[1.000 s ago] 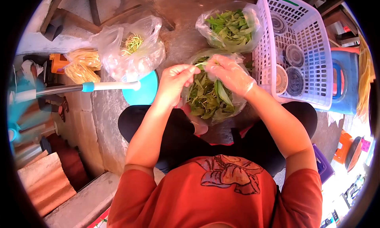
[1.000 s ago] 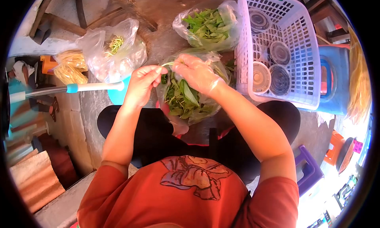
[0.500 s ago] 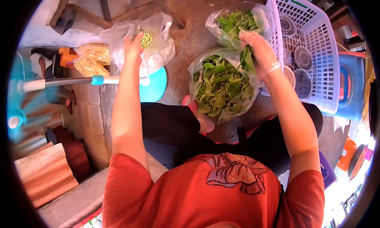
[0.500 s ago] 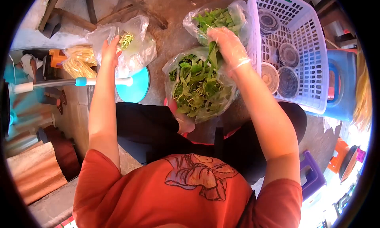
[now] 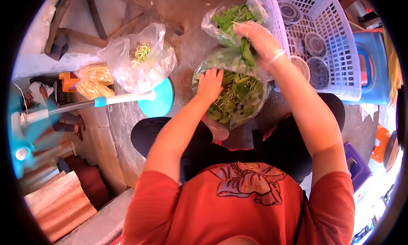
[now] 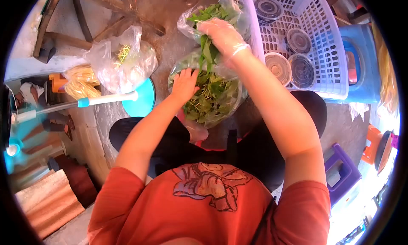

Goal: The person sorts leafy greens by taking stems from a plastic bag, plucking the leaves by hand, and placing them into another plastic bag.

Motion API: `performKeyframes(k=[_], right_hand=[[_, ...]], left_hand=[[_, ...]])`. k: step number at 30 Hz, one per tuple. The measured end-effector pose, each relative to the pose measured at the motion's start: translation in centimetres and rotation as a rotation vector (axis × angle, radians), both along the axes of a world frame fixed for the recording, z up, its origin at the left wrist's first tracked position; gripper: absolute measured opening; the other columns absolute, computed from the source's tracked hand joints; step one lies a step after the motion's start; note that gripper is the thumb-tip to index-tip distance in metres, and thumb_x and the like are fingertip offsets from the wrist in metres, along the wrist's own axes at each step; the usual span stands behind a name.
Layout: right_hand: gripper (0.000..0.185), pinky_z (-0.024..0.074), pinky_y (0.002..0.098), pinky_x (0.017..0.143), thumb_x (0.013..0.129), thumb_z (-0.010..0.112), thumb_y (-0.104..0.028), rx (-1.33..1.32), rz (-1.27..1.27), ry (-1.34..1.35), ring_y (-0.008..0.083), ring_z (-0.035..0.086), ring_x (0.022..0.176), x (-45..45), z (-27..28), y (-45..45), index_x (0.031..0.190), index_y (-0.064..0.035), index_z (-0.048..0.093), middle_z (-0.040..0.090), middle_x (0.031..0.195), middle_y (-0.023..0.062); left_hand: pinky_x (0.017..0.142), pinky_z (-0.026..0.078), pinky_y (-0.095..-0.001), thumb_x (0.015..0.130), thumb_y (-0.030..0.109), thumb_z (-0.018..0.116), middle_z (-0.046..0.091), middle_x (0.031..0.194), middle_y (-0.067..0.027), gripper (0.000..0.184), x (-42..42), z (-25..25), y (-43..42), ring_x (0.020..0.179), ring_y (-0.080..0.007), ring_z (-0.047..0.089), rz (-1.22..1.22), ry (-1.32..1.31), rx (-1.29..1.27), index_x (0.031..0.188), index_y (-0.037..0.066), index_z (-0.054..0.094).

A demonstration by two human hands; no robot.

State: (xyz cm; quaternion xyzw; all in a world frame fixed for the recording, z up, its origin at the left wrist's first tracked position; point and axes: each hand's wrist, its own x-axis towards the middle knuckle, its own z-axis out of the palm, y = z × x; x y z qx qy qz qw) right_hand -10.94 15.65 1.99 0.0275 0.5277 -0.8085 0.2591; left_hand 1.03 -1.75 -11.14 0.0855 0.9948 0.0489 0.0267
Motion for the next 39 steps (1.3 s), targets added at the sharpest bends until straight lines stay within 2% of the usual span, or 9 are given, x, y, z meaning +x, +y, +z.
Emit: performKeyframes(k=[3, 7, 14, 18, 21, 22, 27, 32, 39], right_hand=[[0.016, 0.0401, 0.0233, 0.064, 0.082, 0.059, -0.018, 0.01, 0.016, 0.072, 0.0094, 0.048, 0.072, -0.1, 0.5, 0.6, 0.092, -0.0054, 0.057, 0.052, 0.078, -0.0003], [0.017, 0.0433, 0.0253, 0.066, 0.082, 0.06, -0.017, -0.03, -0.012, 0.11, 0.0114, 0.051, 0.073, -1.0, 0.3, 1.2, 0.093, -0.0043, 0.057, 0.053, 0.08, 0.0016], [0.016, 0.0456, 0.027, 0.064, 0.082, 0.061, -0.016, -0.097, -0.039, 0.086, 0.0126, 0.053, 0.071, -1.5, 0.6, 1.4, 0.091, -0.0046, 0.056, 0.054, 0.079, 0.0024], [0.015, 0.044, 0.0267, 0.06, 0.082, 0.061, -0.017, -0.078, -0.032, 0.109, 0.0111, 0.052, 0.069, -1.0, 0.2, 1.6, 0.09, -0.0054, 0.056, 0.053, 0.077, 0.0011], [0.015, 0.0419, 0.0263, 0.056, 0.081, 0.062, -0.018, -0.01, -0.018, 0.048, 0.0099, 0.05, 0.067, -0.1, 1.1, 1.9, 0.09, -0.0061, 0.056, 0.052, 0.076, 0.0], [0.015, 0.0406, 0.0262, 0.054, 0.081, 0.062, -0.018, -0.02, -0.017, 0.041, 0.0093, 0.049, 0.065, -0.1, 1.1, 2.0, 0.09, -0.0065, 0.056, 0.052, 0.076, -0.0008], [0.017, 0.0427, 0.0272, 0.057, 0.082, 0.061, -0.019, -0.083, -0.021, 0.073, 0.0111, 0.05, 0.068, -0.3, 1.0, 2.0, 0.092, -0.0063, 0.056, 0.052, 0.077, 0.0008], [0.021, 0.0442, 0.0277, 0.063, 0.081, 0.062, -0.021, -0.035, 0.039, 0.073, 0.0119, 0.051, 0.072, 0.7, 1.5, 2.0, 0.095, -0.0049, 0.057, 0.053, 0.081, 0.0019], [0.02, 0.0462, 0.0273, 0.079, 0.082, 0.063, -0.021, 0.273, 0.203, 0.463, 0.0107, 0.055, 0.089, 0.4, 1.9, 3.3, 0.094, -0.0054, 0.062, 0.062, 0.095, 0.0042]], left_hand=[[0.08, 0.038, -0.0422, 0.071, 0.016, 0.068, 0.058, 0.098, -0.0102, 0.028, -1.5, -1.5, -0.1, 0.099, -0.0254, 0.053, 0.095, -0.188, -0.107, 0.096, 0.004, 0.063], [0.077, 0.043, -0.0411, 0.07, 0.012, 0.067, 0.06, 0.091, -0.0104, 0.024, -1.0, 4.7, -0.7, 0.087, -0.0307, 0.057, 0.07, -0.161, 0.351, 0.092, 0.003, 0.064], [0.068, 0.043, -0.0239, 0.083, 0.015, 0.064, 0.059, 0.098, -0.0029, 0.021, 1.6, 11.1, -0.6, 0.083, -0.0064, 0.051, 0.336, -0.531, 1.132, 0.097, 0.0, 0.064], [0.069, 0.047, -0.0283, 0.083, 0.015, 0.06, 0.062, 0.097, -0.0083, 0.044, 0.8, 5.5, -1.9, 0.083, -0.014, 0.057, 0.46, -0.678, 1.029, 0.124, 0.004, 0.048], [0.07, 0.047, -0.0355, 0.08, 0.012, 0.06, 0.06, 0.099, -0.0158, 0.054, 1.7, 3.5, -2.4, 0.083, -0.0259, 0.059, 0.344, -0.161, 0.33, 0.13, 0.005, 0.041], [0.072, 0.046, -0.0408, 0.077, 0.011, 0.06, 0.059, 0.099, -0.0189, 0.043, 2.2, 4.0, -2.0, 0.084, -0.0347, 0.057, 0.357, 0.012, 0.37, 0.118, 0.005, 0.051], [0.069, 0.047, -0.0407, 0.076, 0.016, 0.063, 0.061, 0.084, -0.0152, 0.011, 4.8, 4.9, 0.7, 0.077, -0.0339, 0.059, 0.339, -0.07, 0.493, 0.076, 0.005, 0.063], [0.061, 0.048, -0.0326, 0.077, 0.016, 0.065, 0.063, 0.073, -0.0122, 0.015, 5.5, 0.2, 1.8, 0.066, -0.0231, 0.062, 0.353, -0.376, 0.385, 0.082, 0.002, 0.065], [0.06, 0.043, -0.0221, 0.087, 0.016, 0.059, 0.059, 0.075, 0.0012, 0.014, 4.5, 10.1, 0.5, 0.069, -0.0074, 0.054, 0.518, -0.449, 1.161, 0.088, 0.003, 0.062]])
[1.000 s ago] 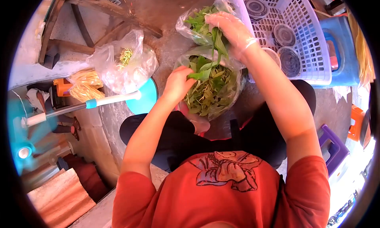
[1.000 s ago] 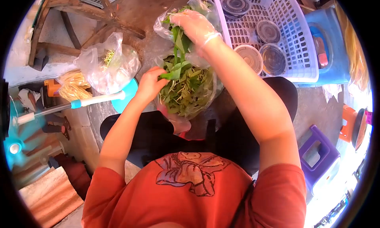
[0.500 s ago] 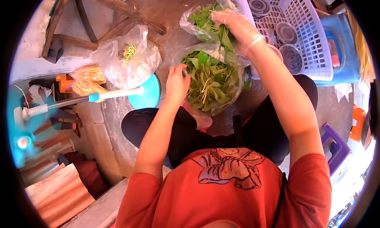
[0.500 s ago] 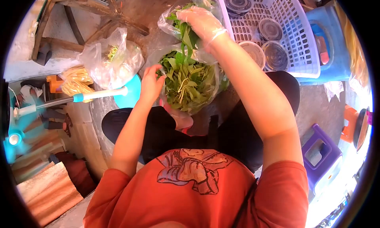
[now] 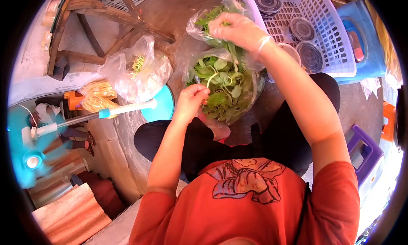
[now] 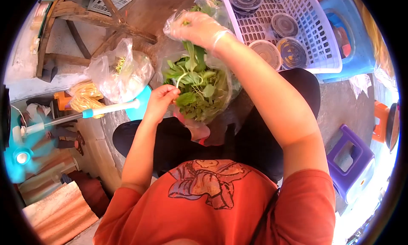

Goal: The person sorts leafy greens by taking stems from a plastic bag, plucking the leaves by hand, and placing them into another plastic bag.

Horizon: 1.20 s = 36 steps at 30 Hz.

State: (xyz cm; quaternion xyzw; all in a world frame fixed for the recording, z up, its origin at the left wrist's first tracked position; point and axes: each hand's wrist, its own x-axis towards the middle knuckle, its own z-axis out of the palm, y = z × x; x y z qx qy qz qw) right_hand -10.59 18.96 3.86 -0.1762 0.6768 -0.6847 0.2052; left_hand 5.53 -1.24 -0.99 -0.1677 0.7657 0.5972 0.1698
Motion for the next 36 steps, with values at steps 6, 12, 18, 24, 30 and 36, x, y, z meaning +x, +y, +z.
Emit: performKeyframes(k=[6, 12, 18, 24, 30, 36], right_hand=[[0.019, 0.0456, 0.034, 0.088, 0.078, 0.063, -0.015, 0.4, 0.431, 0.526, 0.0268, 0.061, 0.095, 1.6, -1.4, -1.6, 0.095, -0.0054, 0.065, 0.065, 0.1, 0.0129], [0.039, 0.0397, 0.039, 0.094, 0.078, 0.063, -0.02, 0.559, 0.404, 0.508, 0.0332, 0.053, 0.106, 3.6, -2.3, -2.8, 0.116, -0.0152, 0.058, 0.06, 0.11, 0.0144], [0.039, 0.0395, 0.0358, 0.095, 0.079, 0.06, -0.018, 0.235, 0.394, 0.476, 0.0302, 0.053, 0.108, 3.2, -3.4, -4.5, 0.117, -0.0117, 0.057, 0.057, 0.116, 0.0164], [0.034, 0.0422, 0.0304, 0.089, 0.082, 0.058, -0.019, -0.009, 0.4, -0.037, 0.0223, 0.056, 0.103, 3.4, -2.5, -4.8, 0.113, -0.0064, 0.058, 0.059, 0.114, 0.0138], [0.023, 0.0453, 0.0349, 0.079, 0.086, 0.057, -0.019, 0.33, 0.383, 0.568, 0.0285, 0.058, 0.087, 3.1, -3.8, -5.0, 0.102, -0.0031, 0.061, 0.061, 0.097, 0.0128], [0.015, 0.0441, 0.0404, 0.073, 0.085, 0.052, -0.012, 0.601, 0.168, 0.813, 0.0382, 0.054, 0.083, 4.1, -3.4, -5.5, 0.092, -0.0017, 0.06, 0.057, 0.087, 0.0173]], left_hand=[[0.063, 0.042, -0.0226, 0.088, 0.016, 0.058, 0.058, 0.077, 0.0002, 0.014, 0.6, 0.9, -1.5, 0.07, -0.0077, 0.051, 0.081, -0.007, 0.097, 0.088, 0.003, 0.062], [0.062, 0.041, -0.0221, 0.088, 0.017, 0.059, 0.056, 0.074, -0.0018, 0.016, 0.9, 2.5, -1.6, 0.067, -0.0089, 0.05, 0.236, 0.029, 0.43, 0.087, 0.001, 0.059], [0.061, 0.042, -0.0211, 0.088, 0.016, 0.059, 0.057, 0.075, -0.0022, 0.016, 1.0, 2.3, -2.6, 0.066, -0.0092, 0.05, 0.287, 0.045, 0.565, 0.085, 0.001, 0.058], [0.06, 0.042, -0.0218, 0.089, 0.017, 0.057, 0.056, 0.074, -0.0022, 0.016, 0.6, 2.7, -2.6, 0.064, -0.0092, 0.05, 0.329, -0.006, 0.648, 0.086, 0.001, 0.057], [0.058, 0.042, -0.0235, 0.089, 0.019, 0.056, 0.053, 0.07, -0.0028, 0.017, 0.0, 2.1, -3.0, 0.062, -0.0126, 0.05, 0.3, -0.041, 0.728, 0.085, 0.003, 0.055], [0.059, 0.041, -0.0228, 0.089, 0.018, 0.057, 0.053, 0.071, -0.0022, 0.016, -0.8, 2.1, -2.5, 0.061, -0.0116, 0.048, 0.302, -0.068, 0.714, 0.086, 0.003, 0.055]])
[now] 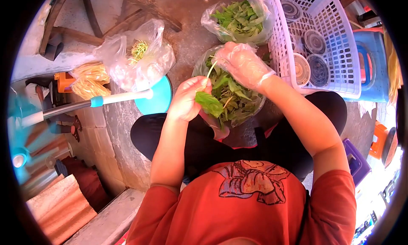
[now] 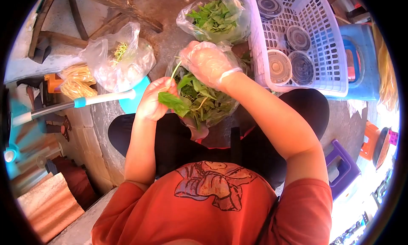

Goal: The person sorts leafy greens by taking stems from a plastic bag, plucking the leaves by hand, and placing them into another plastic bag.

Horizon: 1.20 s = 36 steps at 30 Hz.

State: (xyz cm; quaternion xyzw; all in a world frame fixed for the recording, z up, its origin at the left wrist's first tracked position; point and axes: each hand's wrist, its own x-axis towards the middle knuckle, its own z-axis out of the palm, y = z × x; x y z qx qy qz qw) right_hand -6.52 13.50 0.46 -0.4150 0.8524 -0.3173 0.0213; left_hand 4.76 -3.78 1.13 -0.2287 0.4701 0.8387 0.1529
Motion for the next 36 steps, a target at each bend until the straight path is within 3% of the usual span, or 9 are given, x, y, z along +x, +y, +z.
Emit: performKeyframes(k=[8, 9, 12, 15, 16, 18, 27, 30, 36], right_hand=[[0.021, 0.0449, 0.0378, 0.079, 0.089, 0.044, -0.012, 0.001, -0.271, -0.135, 0.0341, 0.057, 0.087, -2.2, -6.7, 0.3, 0.095, 0.001, 0.058, 0.059, 0.091, 0.0209], [0.022, 0.0452, 0.0349, 0.082, 0.09, 0.043, -0.012, -0.2, -0.453, -0.542, 0.0291, 0.059, 0.088, -2.7, -5.4, 0.7, 0.099, 0.0017, 0.058, 0.062, 0.094, 0.0175], [0.026, 0.0437, 0.0324, 0.087, 0.09, 0.046, -0.016, -0.298, -0.054, -1.017, 0.0208, 0.056, 0.096, -3.4, -6.1, 1.3, 0.107, -0.0012, 0.058, 0.062, 0.103, 0.0106], [0.037, 0.0386, 0.0316, 0.094, 0.09, 0.05, -0.03, -0.08, 0.104, -0.745, 0.0174, 0.049, 0.11, -0.1, -1.7, 0.3, 0.116, -0.0052, 0.057, 0.055, 0.117, 0.0124], [0.038, 0.041, 0.0311, 0.09, 0.089, 0.051, -0.034, -0.145, -0.021, -1.044, 0.0177, 0.053, 0.102, 0.9, -1.9, -0.9, 0.113, -0.005, 0.058, 0.059, 0.11, 0.0109], [0.037, 0.0433, 0.0308, 0.083, 0.088, 0.051, -0.036, 0.018, 0.083, -1.017, 0.0163, 0.056, 0.092, 1.5, -0.2, -0.9, 0.104, -0.0041, 0.061, 0.063, 0.099, 0.0071], [0.024, 0.0453, 0.0373, 0.078, 0.079, 0.058, -0.025, -0.135, 0.177, -0.674, 0.032, 0.058, 0.088, 2.4, -1.5, -0.8, 0.088, -0.003, 0.061, 0.061, 0.091, 0.0194], [0.016, 0.0443, 0.0321, 0.074, 0.083, 0.055, -0.019, -0.224, 0.181, -0.606, 0.0205, 0.056, 0.074, 2.6, -2.2, -0.9, 0.085, -0.0035, 0.06, 0.059, 0.079, 0.0122], [0.021, 0.0463, 0.0345, 0.076, 0.085, 0.051, -0.023, -0.363, -0.228, -0.951, 0.0222, 0.057, 0.08, -1.5, -0.3, 0.2, 0.094, -0.0062, 0.06, 0.061, 0.087, 0.0107]], left_hand=[[0.058, 0.037, -0.0194, 0.089, 0.015, 0.057, 0.054, 0.072, -0.0005, 0.013, -0.1, -0.2, 1.5, 0.065, -0.0073, 0.046, 0.065, 0.122, -0.28, 0.088, 0.002, 0.057], [0.058, 0.037, -0.0191, 0.089, 0.015, 0.057, 0.054, 0.072, -0.0005, 0.013, 0.0, 0.1, 1.5, 0.065, -0.0075, 0.046, 0.077, 0.116, -0.261, 0.088, 0.002, 0.057], [0.058, 0.037, -0.0193, 0.09, 0.014, 0.056, 0.054, 0.072, -0.0008, 0.012, -0.2, -1.1, 0.9, 0.064, -0.0078, 0.046, 0.104, 0.199, -0.371, 0.088, 0.002, 0.057], [0.058, 0.038, -0.0204, 0.09, 0.013, 0.056, 0.056, 0.073, -0.0017, 0.012, -0.3, -1.3, 1.3, 0.061, -0.0081, 0.047, 0.181, 0.17, -0.42, 0.087, 0.001, 0.056], [0.058, 0.039, -0.0207, 0.09, 0.012, 0.056, 0.056, 0.074, -0.0019, 0.011, -0.3, -1.2, 1.4, 0.061, -0.0082, 0.047, 0.197, 0.163, -0.41, 0.087, 0.001, 0.056], [0.059, 0.041, -0.0213, 0.088, 0.011, 0.058, 0.058, 0.076, -0.0026, 0.011, -0.2, -1.2, 1.3, 0.065, -0.0086, 0.051, 0.199, 0.155, -0.399, 0.087, 0.001, 0.056], [0.053, 0.04, -0.0235, 0.087, 0.01, 0.059, 0.058, 0.069, -0.0039, 0.007, -0.4, -1.9, 0.4, 0.057, -0.013, 0.056, 0.478, 0.26, -0.397, 0.086, 0.003, 0.057], [0.061, 0.049, -0.0259, 0.088, 0.006, 0.056, 0.058, 0.078, -0.005, 0.002, -1.8, 0.2, -4.1, 0.067, -0.0137, 0.056, 0.759, 0.281, -0.308, 0.086, 0.005, 0.055], [0.069, 0.048, -0.0309, 0.083, 0.017, 0.065, 0.06, 0.091, -0.0091, 0.03, -6.4, 1.3, -16.1, 0.072, -0.0182, 0.058, 0.82, 0.084, -0.596, 0.106, 0.001, 0.053]])
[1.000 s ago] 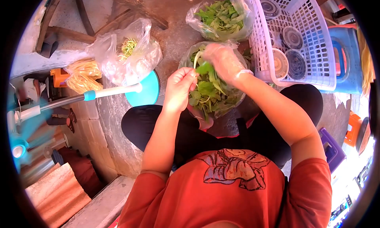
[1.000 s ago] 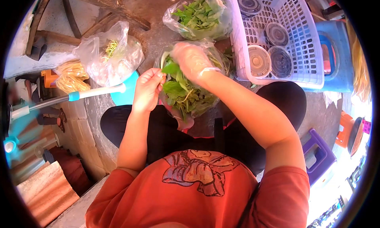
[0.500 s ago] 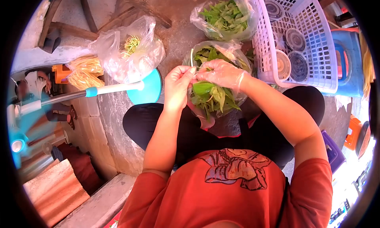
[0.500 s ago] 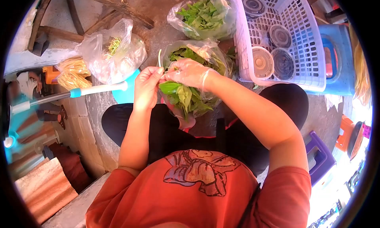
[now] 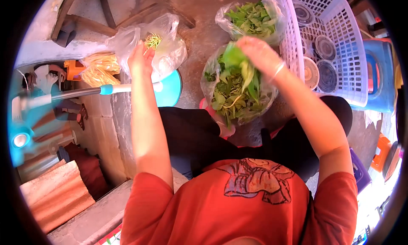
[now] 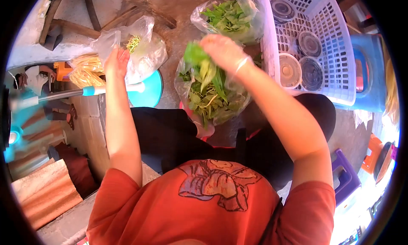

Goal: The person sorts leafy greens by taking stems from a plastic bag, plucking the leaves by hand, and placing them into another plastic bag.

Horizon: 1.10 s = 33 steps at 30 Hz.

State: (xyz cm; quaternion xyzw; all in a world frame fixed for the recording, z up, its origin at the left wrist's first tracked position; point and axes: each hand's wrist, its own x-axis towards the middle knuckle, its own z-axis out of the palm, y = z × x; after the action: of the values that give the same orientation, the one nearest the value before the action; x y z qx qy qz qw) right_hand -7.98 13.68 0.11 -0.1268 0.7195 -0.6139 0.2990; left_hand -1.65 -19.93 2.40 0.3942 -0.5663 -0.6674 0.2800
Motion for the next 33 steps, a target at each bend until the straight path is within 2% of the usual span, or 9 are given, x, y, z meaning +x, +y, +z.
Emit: performKeyframes(k=[3, 8, 11, 18, 21, 26, 31, 32, 33], right_hand=[[0.021, 0.0465, 0.03, 0.072, 0.087, 0.049, -0.024, -0.389, -0.193, -0.325, 0.0146, 0.056, 0.078, -1.9, 1.1, 1.4, 0.089, -0.0059, 0.06, 0.06, 0.084, 0.0038], [0.02, 0.0499, 0.0324, 0.065, 0.088, 0.048, -0.025, -0.545, -0.293, -0.436, 0.0152, 0.058, 0.073, -2.7, 3.5, 2.9, 0.092, -0.008, 0.059, 0.06, 0.083, 0.0038], [0.02, 0.0503, 0.0332, 0.063, 0.088, 0.05, -0.024, -0.543, -0.271, -0.427, 0.0155, 0.059, 0.071, -3.2, 2.1, 3.1, 0.095, -0.0081, 0.059, 0.061, 0.084, 0.0041], [0.021, 0.0535, 0.0337, 0.066, 0.086, 0.054, -0.023, -0.602, -0.231, -0.471, 0.0164, 0.061, 0.076, -1.7, 4.3, 2.8, 0.095, -0.0049, 0.061, 0.062, 0.089, 0.0056], [0.02, 0.0538, 0.034, 0.064, 0.086, 0.054, -0.021, -0.727, -0.215, -0.499, 0.0168, 0.061, 0.071, -2.2, 3.3, 3.2, 0.093, -0.0039, 0.061, 0.062, 0.087, 0.0066], [0.015, 0.0504, 0.0253, 0.057, 0.085, 0.055, -0.016, -0.621, -0.069, -0.242, 0.0137, 0.06, 0.066, -3.1, 3.6, 5.3, 0.09, -0.0025, 0.06, 0.062, 0.083, 0.0069], [0.016, 0.048, 0.0244, 0.076, 0.088, 0.05, -0.012, -0.416, -0.055, -0.121, 0.0109, 0.057, 0.092, -1.3, 4.0, 4.1, 0.1, -0.0085, 0.06, 0.062, 0.097, 0.0042], [0.017, 0.0443, 0.0273, 0.087, 0.088, 0.052, -0.014, -0.276, 0.05, 0.352, 0.0137, 0.056, 0.097, -2.1, 2.0, 3.7, 0.099, -0.0067, 0.061, 0.062, 0.103, 0.0058], [0.017, 0.0446, 0.0275, 0.087, 0.087, 0.054, -0.016, -0.248, 0.106, 0.324, 0.0137, 0.056, 0.098, -1.5, 2.3, 3.5, 0.099, -0.0062, 0.062, 0.062, 0.104, 0.0057]], left_hand=[[0.067, 0.046, -0.0269, 0.081, 0.019, 0.066, 0.06, 0.092, -0.007, 0.036, -1.1, -1.3, 0.7, 0.073, -0.0149, 0.055, 0.0, -0.105, -0.261, 0.108, 0.0, 0.054], [0.065, 0.046, -0.0237, 0.078, 0.007, 0.063, 0.061, 0.078, -0.0016, 0.009, 3.9, -3.2, 13.8, 0.07, -0.0092, 0.056, -0.842, -0.136, -0.363, 0.086, 0.004, 0.064], [0.068, 0.047, -0.035, 0.075, 0.014, 0.064, 0.062, 0.079, -0.0095, 0.01, 7.1, -7.9, 19.4, 0.077, -0.0238, 0.061, -1.269, -0.462, -0.897, 0.076, 0.004, 0.066], [0.068, 0.044, -0.0392, 0.07, 0.02, 0.066, 0.058, 0.077, -0.0079, 0.012, 9.5, -13.5, 20.3, 0.086, -0.0228, 0.058, -1.405, -0.782, -1.619, 0.071, 0.008, 0.066], [0.068, 0.044, -0.0373, 0.069, 0.014, 0.061, 0.063, 0.079, -0.007, 0.011, 8.7, -11.2, 20.5, 0.083, -0.0234, 0.06, -1.327, -0.784, -1.342, 0.073, 0.007, 0.068], [0.065, 0.044, -0.0217, 0.083, 0.012, 0.063, 0.063, 0.075, -0.0035, 0.009, 4.5, -3.3, 17.0, 0.067, -0.009, 0.056, -1.079, -0.301, 0.017, 0.086, 0.004, 0.063], [0.065, 0.044, -0.0228, 0.086, 0.015, 0.062, 0.061, 0.074, -0.0017, 0.009, 3.8, 0.9, 15.6, 0.068, -0.0095, 0.056, -0.9, -0.111, 0.127, 0.084, 0.007, 0.059], [0.065, 0.044, -0.023, 0.086, 0.016, 0.062, 0.061, 0.074, -0.0014, 0.009, 3.7, 0.9, 15.7, 0.068, -0.0097, 0.056, -0.888, -0.096, 0.139, 0.084, 0.007, 0.059], [0.066, 0.044, -0.0233, 0.086, 0.016, 0.062, 0.06, 0.074, -0.0011, 0.009, 3.7, 0.7, 15.9, 0.067, -0.0098, 0.056, -0.878, -0.08, 0.155, 0.084, 0.008, 0.059]])
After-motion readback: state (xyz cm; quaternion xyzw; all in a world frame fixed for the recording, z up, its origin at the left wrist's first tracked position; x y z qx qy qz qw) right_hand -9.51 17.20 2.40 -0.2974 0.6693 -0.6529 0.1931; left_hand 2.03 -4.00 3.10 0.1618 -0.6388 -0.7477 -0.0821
